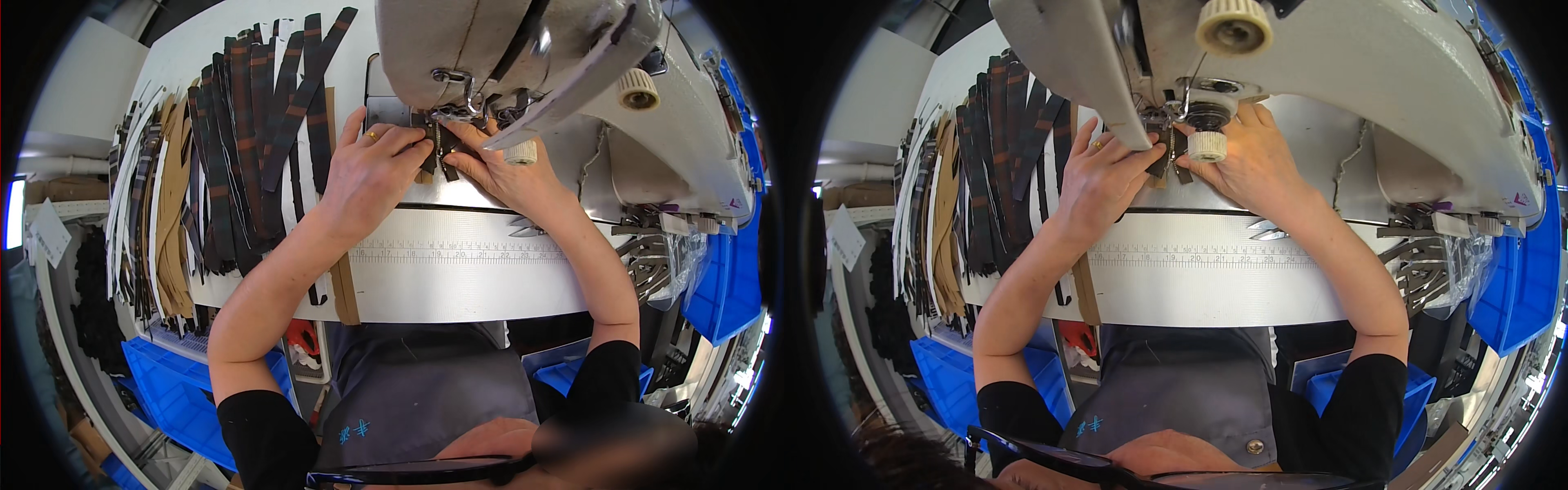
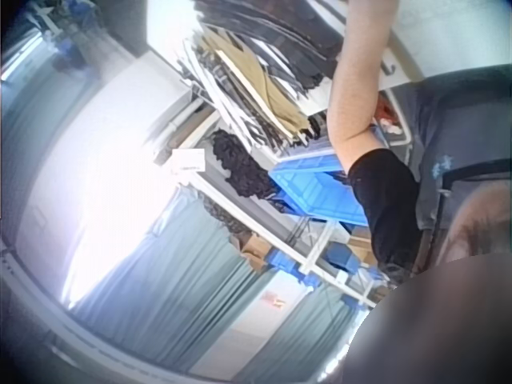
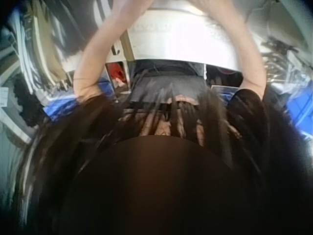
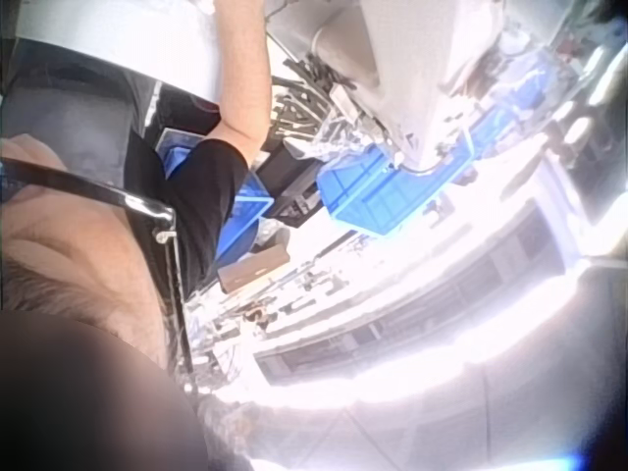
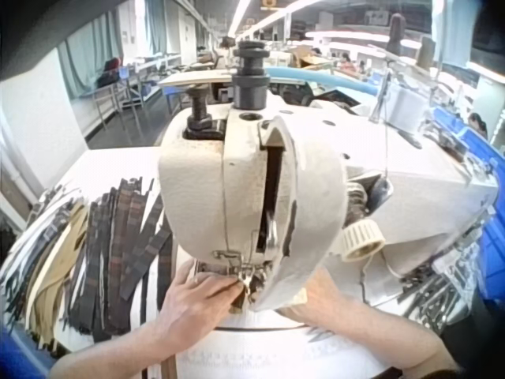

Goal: Sewing together zipper strips and fabric components using an industrial sewing machine.

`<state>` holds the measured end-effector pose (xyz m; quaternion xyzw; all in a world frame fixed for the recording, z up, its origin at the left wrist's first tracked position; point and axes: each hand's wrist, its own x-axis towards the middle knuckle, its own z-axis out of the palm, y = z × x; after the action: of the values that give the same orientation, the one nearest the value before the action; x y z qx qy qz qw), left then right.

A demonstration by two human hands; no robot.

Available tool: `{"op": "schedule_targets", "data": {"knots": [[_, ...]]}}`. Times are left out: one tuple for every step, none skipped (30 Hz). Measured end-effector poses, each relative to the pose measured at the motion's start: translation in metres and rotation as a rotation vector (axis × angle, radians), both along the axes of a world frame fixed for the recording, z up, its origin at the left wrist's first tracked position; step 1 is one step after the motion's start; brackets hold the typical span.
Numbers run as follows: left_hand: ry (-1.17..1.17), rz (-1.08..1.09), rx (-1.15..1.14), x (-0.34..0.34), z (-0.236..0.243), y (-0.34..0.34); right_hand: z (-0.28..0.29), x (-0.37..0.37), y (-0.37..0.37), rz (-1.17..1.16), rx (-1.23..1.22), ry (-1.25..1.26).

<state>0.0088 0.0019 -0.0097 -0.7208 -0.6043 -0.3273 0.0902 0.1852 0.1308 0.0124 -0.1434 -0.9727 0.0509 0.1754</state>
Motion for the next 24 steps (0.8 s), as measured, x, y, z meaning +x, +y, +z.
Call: {"op": "schedule_targets", "data": {"knots": [[0.005, -0.001, 0.001, -0.0001, 0.0002, -0.0001, 0.0006, -0.0003, -0.0003, -0.003, 0.012, 0.009], [0.000, -0.006, 0.026, -0.0002, 0.0003, 0.0000, 0.0011, -0.0004, -0.0005, -0.002, 0.011, 0.008], [0.007, -0.002, 0.001, -0.0003, 0.0003, 0.0005, 0.0016, -0.0005, -0.0004, -0.007, 0.010, -0.001], [0.002, -0.003, 0.011, -0.0006, 0.0002, 0.0011, 0.0019, -0.0005, -0.0002, -0.011, 0.009, -0.008], [-0.009, -0.005, 0.039, -0.0007, 0.0001, 0.0015, 0.0020, -0.0005, -0.0001, -0.011, 0.009, -0.010], [-0.005, -0.003, 0.020, -0.0008, 0.0001, 0.0020, 0.0021, -0.0005, 0.0003, -0.018, 0.022, -0.016], [0.000, -0.001, 0.025, -0.0011, 0.0001, 0.0024, 0.0019, -0.0007, 0.0004, -0.021, 0.029, -0.019], [-0.003, -0.001, 0.045, -0.0012, 0.0000, 0.0027, 0.0017, -0.0010, 0.0007, -0.023, 0.035, -0.021], [0.006, 0.000, 0.028, -0.0011, 0.0000, 0.0028, 0.0013, -0.0013, 0.0007, -0.023, 0.037, -0.015], [0.004, 0.000, 0.029, -0.0011, -0.0001, 0.0030, 0.0010, -0.0018, 0.0010, -0.023, 0.038, -0.011], [-0.003, -0.003, 0.058, -0.0011, -0.0002, 0.0032, 0.0008, -0.0020, 0.0012, -0.022, 0.039, -0.007], [0.002, 0.001, 0.031, -0.0013, -0.0003, 0.0037, 0.0004, -0.0026, 0.0015, -0.024, 0.034, 0.006], [0.001, 0.006, 0.030, -0.0016, -0.0004, 0.0044, 0.0005, -0.0024, 0.0018, -0.011, 0.026, 0.020], [-0.003, 0.012, 0.043, -0.0017, -0.0006, 0.0048, 0.0002, -0.0025, 0.0021, -0.024, 0.030, 0.019], [0.000, 0.012, 0.029, -0.0018, -0.0008, 0.0048, 0.0004, -0.0020, 0.0026, -0.022, 0.030, 0.004], [0.000, 0.012, 0.027, -0.0019, -0.0010, 0.0048, 0.0001, -0.0019, 0.0029, -0.002, 0.020, 0.009], [-0.007, 0.013, 0.041, -0.0020, -0.0011, 0.0047, 0.0000, -0.0017, 0.0033, -0.020, 0.030, -0.010], [0.000, 0.011, 0.026, -0.0020, -0.0013, 0.0044, -0.0003, -0.0015, 0.0036, -0.020, 0.025, -0.016], [-0.012, 0.021, -0.011, -0.0019, -0.0016, 0.0040, -0.0008, -0.0018, 0.0041, 0.005, 0.009, 0.003], [-0.036, 0.026, -0.022, -0.0017, -0.0018, 0.0036, -0.0010, -0.0018, 0.0044, -0.020, 0.020, -0.022], [-0.025, 0.031, -0.049, -0.0019, -0.0022, 0.0040, -0.0014, -0.0023, 0.0050, -0.029, 0.003, -0.028], [-0.027, 0.036, -0.041, -0.0022, -0.0026, 0.0051, -0.0015, -0.0026, 0.0055, -0.031, -0.008, -0.033], [-0.028, 0.041, -0.032, -0.0024, -0.0029, 0.0056, -0.0011, -0.0023, 0.0057, -0.038, -0.015, -0.034], [-0.027, 0.040, -0.032, -0.0026, -0.0032, 0.0058, -0.0003, -0.0018, 0.0058, -0.052, -0.041, -0.078]]}}
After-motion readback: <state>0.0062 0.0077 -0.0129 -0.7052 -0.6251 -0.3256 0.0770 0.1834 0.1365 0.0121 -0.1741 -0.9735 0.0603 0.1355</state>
